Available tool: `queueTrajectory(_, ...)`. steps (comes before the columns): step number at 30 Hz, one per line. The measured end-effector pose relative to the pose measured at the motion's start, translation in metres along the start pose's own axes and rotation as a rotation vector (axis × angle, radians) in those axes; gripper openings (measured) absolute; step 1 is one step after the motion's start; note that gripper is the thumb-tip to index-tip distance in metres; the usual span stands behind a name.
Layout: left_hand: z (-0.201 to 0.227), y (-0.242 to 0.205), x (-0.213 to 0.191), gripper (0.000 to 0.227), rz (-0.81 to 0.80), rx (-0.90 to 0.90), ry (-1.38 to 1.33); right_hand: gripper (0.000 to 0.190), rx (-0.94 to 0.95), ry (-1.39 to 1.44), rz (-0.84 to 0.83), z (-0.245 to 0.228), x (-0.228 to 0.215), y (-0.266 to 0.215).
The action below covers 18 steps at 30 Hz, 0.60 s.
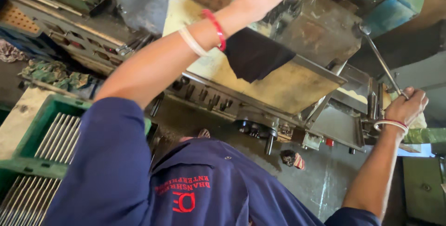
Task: The person repeatedly picks up cylindrical metal rods from green crates, inserts them into a press machine, operates the lever to process them, and returns the rods to the crates. The cycle continues with multiple rods throughout the clip.
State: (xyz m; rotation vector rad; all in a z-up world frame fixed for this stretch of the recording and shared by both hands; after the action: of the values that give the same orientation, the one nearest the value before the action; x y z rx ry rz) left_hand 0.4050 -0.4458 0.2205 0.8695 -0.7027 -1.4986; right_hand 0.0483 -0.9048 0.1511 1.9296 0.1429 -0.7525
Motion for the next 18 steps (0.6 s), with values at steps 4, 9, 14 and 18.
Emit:
queueTrajectory(4, -0.050, 0.008, 0.098, 0.028, 0.184, -0.733, -0.650, 0.027, -0.008, -0.120, -0.028, 0.014, 0.026, 0.025)
queueTrajectory(9, -0.089, -0.006, 0.138, 0.020, 0.443, -0.749, -0.473, 0.046, 0.035, -0.224, -0.161, 0.021, 0.053, 0.046)
queueTrajectory(14, -0.108, -0.030, 0.133, 0.016, 0.214, -1.057, -0.216, 0.058, 0.306, -0.154, -0.353, 0.033, 0.067, 0.049)
queueTrajectory(18, -0.120, -0.050, 0.125, 0.016, -0.077, -1.213, -0.104, 0.061, 0.254, -0.181, -0.364, 0.035, 0.079, 0.053)
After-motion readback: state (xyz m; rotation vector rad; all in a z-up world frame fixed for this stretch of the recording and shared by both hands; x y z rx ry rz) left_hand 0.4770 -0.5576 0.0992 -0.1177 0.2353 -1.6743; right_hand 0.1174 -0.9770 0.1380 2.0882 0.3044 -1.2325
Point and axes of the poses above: each hand's wrist, its own y-axis towards the middle knuckle, its own x-axis out of the palm, z = x × y, the point moved 1 cm from there along y, towards the middle knuckle, and after that the axes turned 12 degrees about z, right-handed, at the moved point
